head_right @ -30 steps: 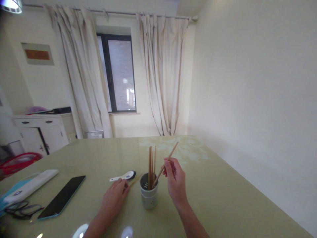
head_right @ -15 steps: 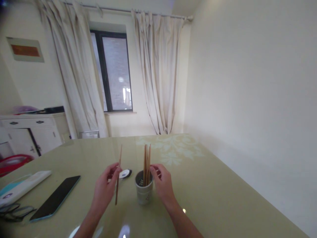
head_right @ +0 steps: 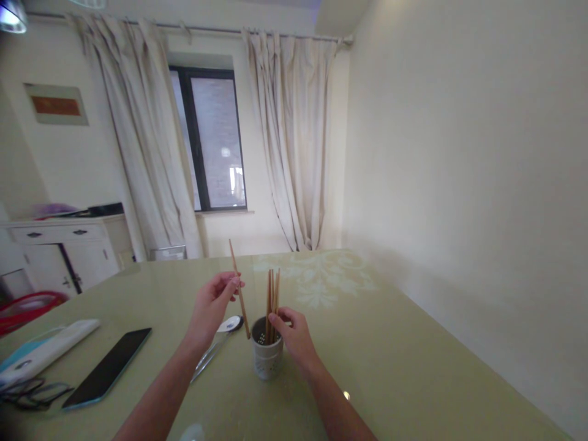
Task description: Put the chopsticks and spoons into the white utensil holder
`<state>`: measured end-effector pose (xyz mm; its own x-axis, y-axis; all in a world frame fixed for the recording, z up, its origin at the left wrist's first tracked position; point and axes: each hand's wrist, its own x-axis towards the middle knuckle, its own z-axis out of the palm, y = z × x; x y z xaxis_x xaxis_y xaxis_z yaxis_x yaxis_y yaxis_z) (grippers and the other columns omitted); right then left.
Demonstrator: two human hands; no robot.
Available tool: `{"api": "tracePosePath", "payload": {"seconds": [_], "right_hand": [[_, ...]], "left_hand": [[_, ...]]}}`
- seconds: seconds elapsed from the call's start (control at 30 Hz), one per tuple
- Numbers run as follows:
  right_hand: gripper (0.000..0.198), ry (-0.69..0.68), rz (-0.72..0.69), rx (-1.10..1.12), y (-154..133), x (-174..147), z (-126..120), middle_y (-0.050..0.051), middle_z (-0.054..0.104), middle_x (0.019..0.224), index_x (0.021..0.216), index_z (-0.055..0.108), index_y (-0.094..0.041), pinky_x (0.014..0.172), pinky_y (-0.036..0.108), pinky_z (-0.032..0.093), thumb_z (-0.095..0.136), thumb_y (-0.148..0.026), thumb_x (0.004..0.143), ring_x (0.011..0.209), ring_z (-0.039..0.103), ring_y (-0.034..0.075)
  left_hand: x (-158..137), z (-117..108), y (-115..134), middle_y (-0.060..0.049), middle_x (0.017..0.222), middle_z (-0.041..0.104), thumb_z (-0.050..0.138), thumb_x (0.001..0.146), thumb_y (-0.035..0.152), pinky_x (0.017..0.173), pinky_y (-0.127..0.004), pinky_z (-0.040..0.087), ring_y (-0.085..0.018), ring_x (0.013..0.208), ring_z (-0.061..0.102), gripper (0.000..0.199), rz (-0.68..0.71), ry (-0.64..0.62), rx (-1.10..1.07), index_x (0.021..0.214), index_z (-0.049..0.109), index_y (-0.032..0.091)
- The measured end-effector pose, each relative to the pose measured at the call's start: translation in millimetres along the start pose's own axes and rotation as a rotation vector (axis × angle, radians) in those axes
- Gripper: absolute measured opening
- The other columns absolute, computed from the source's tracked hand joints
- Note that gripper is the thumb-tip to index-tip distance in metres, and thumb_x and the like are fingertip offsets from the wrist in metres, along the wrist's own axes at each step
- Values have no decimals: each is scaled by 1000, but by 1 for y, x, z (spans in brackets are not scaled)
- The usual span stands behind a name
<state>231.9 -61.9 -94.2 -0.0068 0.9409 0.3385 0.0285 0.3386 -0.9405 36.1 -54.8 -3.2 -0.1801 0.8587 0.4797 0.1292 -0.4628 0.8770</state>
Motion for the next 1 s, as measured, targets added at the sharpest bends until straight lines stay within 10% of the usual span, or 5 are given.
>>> {"api": "tracePosePath", "payload": {"seconds": [0.13, 0.37, 1.0], "right_hand": [[54, 0, 11, 19, -2, -2, 4, 10, 80, 84, 86, 84, -16, 72, 35, 55, 75, -69, 80, 80, 73, 27], [45, 27, -4, 10, -4, -2, 5, 11, 81, 82, 84, 85, -16, 68, 33, 54, 77, -60, 82, 75, 73, 26], [37, 96, -143, -91, -5, -4, 3, 9, 75, 80, 82, 80, -17, 69, 33, 56, 75, -53, 86, 74, 71, 24]], "left_hand": [[5, -2, 11, -7, 92, 79, 69, 87, 59, 67, -27, 55, -17, 78, 71, 44, 67, 91, -37, 104, 68, 18], [-11, 14, -16, -7, 82, 78, 69, 82, 52, 66, -30, 55, -19, 71, 72, 34, -57, -234, 132, 88, 68, 18], [-29, 29, -44, -6, 74, 76, 58, 84, 56, 65, -30, 45, -21, 72, 66, 46, -146, -376, 314, 81, 78, 14]]}}
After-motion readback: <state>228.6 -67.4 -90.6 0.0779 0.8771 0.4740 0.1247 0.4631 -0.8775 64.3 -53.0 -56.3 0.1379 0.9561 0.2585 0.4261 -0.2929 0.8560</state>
